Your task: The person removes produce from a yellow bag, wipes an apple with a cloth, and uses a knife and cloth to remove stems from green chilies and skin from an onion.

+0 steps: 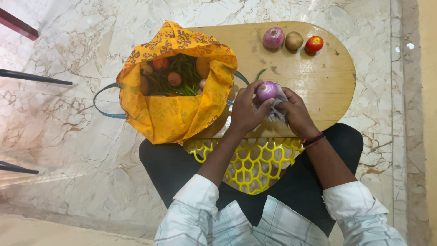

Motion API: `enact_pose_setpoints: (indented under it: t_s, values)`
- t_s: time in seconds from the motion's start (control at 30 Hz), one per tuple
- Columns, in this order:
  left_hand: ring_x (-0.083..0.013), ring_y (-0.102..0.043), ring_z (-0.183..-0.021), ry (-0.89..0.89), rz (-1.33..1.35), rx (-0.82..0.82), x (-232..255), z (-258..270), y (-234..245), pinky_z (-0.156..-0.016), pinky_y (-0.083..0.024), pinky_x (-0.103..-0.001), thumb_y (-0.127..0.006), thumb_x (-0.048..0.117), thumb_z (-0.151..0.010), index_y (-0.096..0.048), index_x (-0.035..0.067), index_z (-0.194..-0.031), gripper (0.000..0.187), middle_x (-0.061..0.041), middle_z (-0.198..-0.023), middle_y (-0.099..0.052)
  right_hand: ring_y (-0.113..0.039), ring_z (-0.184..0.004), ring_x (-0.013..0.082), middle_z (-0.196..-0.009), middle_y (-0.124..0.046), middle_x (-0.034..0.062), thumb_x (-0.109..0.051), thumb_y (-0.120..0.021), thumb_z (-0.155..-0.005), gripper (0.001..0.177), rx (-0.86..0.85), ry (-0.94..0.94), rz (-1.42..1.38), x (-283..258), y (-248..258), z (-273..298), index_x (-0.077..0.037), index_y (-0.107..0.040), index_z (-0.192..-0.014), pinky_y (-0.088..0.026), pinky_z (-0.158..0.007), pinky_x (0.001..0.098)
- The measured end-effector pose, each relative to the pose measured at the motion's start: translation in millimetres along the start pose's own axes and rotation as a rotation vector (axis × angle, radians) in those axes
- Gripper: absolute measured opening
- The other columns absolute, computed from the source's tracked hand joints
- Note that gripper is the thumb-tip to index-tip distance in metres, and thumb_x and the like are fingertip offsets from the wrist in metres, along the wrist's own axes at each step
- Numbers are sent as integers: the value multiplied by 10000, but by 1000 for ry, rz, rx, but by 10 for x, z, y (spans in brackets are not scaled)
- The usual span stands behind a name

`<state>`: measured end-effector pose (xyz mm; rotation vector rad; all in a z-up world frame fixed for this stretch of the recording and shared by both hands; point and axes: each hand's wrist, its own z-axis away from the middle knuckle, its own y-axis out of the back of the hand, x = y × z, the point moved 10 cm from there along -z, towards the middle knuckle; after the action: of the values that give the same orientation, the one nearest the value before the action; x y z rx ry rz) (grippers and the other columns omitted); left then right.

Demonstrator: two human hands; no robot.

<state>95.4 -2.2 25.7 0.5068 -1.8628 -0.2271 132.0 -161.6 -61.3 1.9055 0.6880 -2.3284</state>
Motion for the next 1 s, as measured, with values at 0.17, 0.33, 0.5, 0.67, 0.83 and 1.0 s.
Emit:
enact_pose_setpoints:
  t_s: [0.17, 0.33, 0.5, 0.67, 0.83, 1.0]
  values:
    - [-362, -633, -1104, -126, -86, -46, 76, 10, -83, -946, -520, -442, -837, 223, -821, -521, 90, -1414, 685, -168, -1204, -655, -672, -1082, 132, -1261, -651, 98, -120, -531, -1033, 426, -58, -6, -210, -28, -94, -29, 11, -498, -1437, -567, -937, 265]
    - [-377, -629, -1120, -168, -121, -22, 75, -23, -112, -959, -505, -460, -823, 116, -782, -522, 89, -1375, 665, -150, -1280, -661, -645, -944, 80, -1128, -668, 46, -190, -672, -1010, 405, 48, -36, 48, -4, 15, -93, 1, -577, -1354, -555, -819, 239]
    - [-379, -625, -1131, -204, -149, -5, -16, -103, -205, -972, -505, -458, -812, 119, -781, -523, 86, -1337, 627, -151, -1337, -638, -647, -833, 68, -971, -706, 28, -191, -743, -961, 286, 138, 31, 285, -88, 152, -145, 22, -650, -1128, -546, -723, 239]
    - [-356, -620, -1093, -203, -300, -12, -141, -293, -337, -919, -493, -463, -833, 166, -776, -524, 78, -1342, 651, -136, -1336, -626, -651, -773, 69, -903, -717, 29, -172, -752, -970, 207, 215, 57, 308, -51, 445, -167, 10, -658, -999, -548, -681, 241]
    - [-297, -618, -1058, -288, -568, 1, -182, -626, -407, -923, -462, -487, -822, 250, -746, -526, 84, -1344, 688, -104, -1287, -605, -644, -812, 56, -934, -707, 5, -146, -721, -998, 142, 313, 70, 264, 10, 838, -156, -24, -682, -1059, -532, -717, 220]
    - [-318, -615, -1058, -209, -620, -64, -527, -1031, -570, -884, -478, -472, -802, 223, -832, -511, 87, -1390, 644, -114, -1330, -600, -631, -789, 65, -909, -711, 18, -173, -738, -975, 177, 375, 71, 393, 85, 864, -140, -9, -700, -1032, -526, -698, 242]
